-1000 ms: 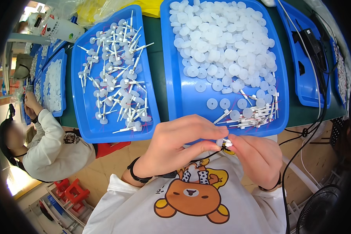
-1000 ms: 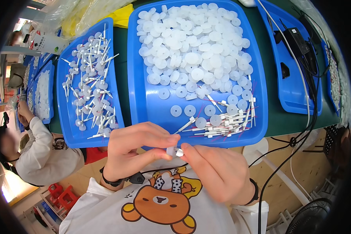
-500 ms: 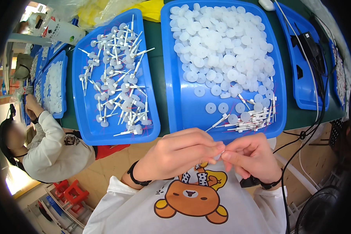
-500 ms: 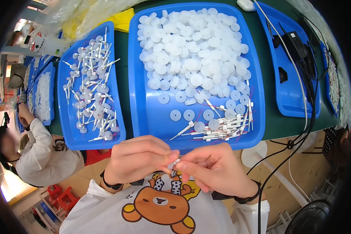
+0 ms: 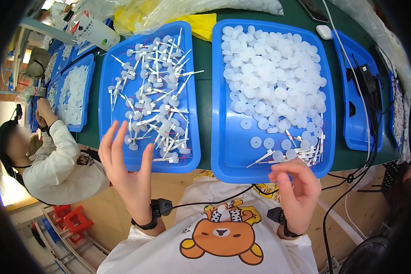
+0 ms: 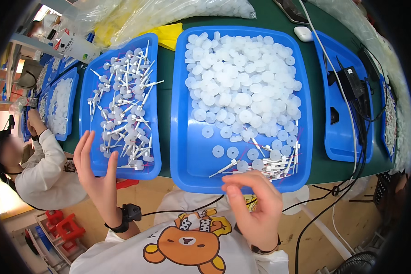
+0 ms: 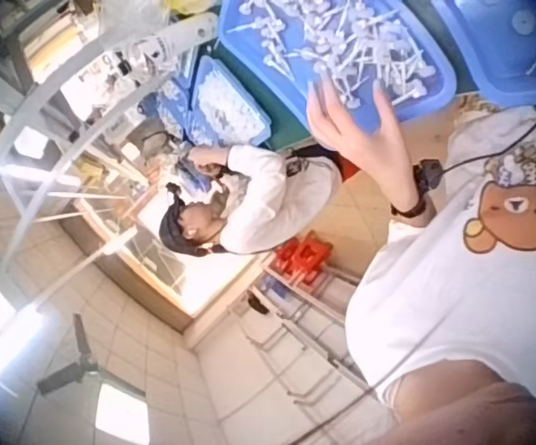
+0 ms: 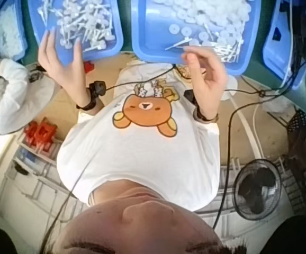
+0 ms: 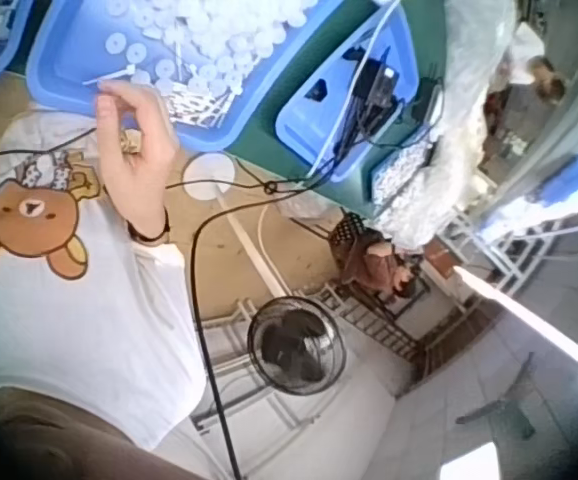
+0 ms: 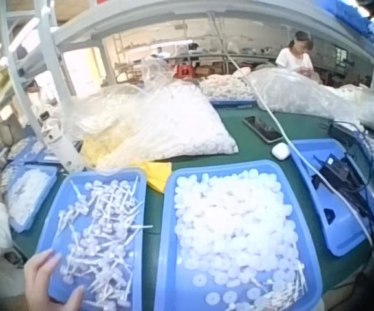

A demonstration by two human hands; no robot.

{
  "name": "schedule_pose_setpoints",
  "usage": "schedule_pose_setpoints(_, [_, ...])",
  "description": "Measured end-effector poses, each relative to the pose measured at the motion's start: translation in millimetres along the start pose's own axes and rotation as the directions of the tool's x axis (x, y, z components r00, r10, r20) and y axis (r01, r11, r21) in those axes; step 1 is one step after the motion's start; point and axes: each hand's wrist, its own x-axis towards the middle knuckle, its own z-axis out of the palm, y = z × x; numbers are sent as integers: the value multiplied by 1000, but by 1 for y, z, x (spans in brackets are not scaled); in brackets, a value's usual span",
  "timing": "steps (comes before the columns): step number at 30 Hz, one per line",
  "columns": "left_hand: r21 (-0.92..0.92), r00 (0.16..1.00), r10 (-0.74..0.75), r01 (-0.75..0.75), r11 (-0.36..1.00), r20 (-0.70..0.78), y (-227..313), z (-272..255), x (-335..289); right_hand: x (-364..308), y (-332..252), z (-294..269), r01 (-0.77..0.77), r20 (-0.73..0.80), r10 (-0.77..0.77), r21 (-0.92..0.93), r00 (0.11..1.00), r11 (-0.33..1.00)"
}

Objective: The person repeatedly picks a small white circular disc and a thin white stick with wires, inserts the stick into the disc, and places the assembled unit into a blue tray. The process is repeated continuously with components from two separate trays.

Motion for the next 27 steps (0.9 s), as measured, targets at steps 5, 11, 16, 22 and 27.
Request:
schedule_pose_setpoints(5, [-156,980,140,-118,981,142,15,10,-2,16,3,-16,193,-35,-277,-636,960,747])
schedule_pose_setpoints(11, [-494,817,455,-250,833,354,66,47,-11,36,8,-20,274,97,-341,-807,935,523])
schedule_pose_setpoints(16, [-466,730,526,-316,826,437,80,75,-17,41,27,-17,154,22,-281,-876,960,457])
schedule_pose_setpoints(22, [-483,698,538,-306,820,472,76,80,-15,40,25,-20,62,-72,-242,-860,968,507])
schedule_pose_setpoints(27, [-515,729,479,-201,833,490,78,77,-13,41,25,-23,35,-69,-189,-866,980,500])
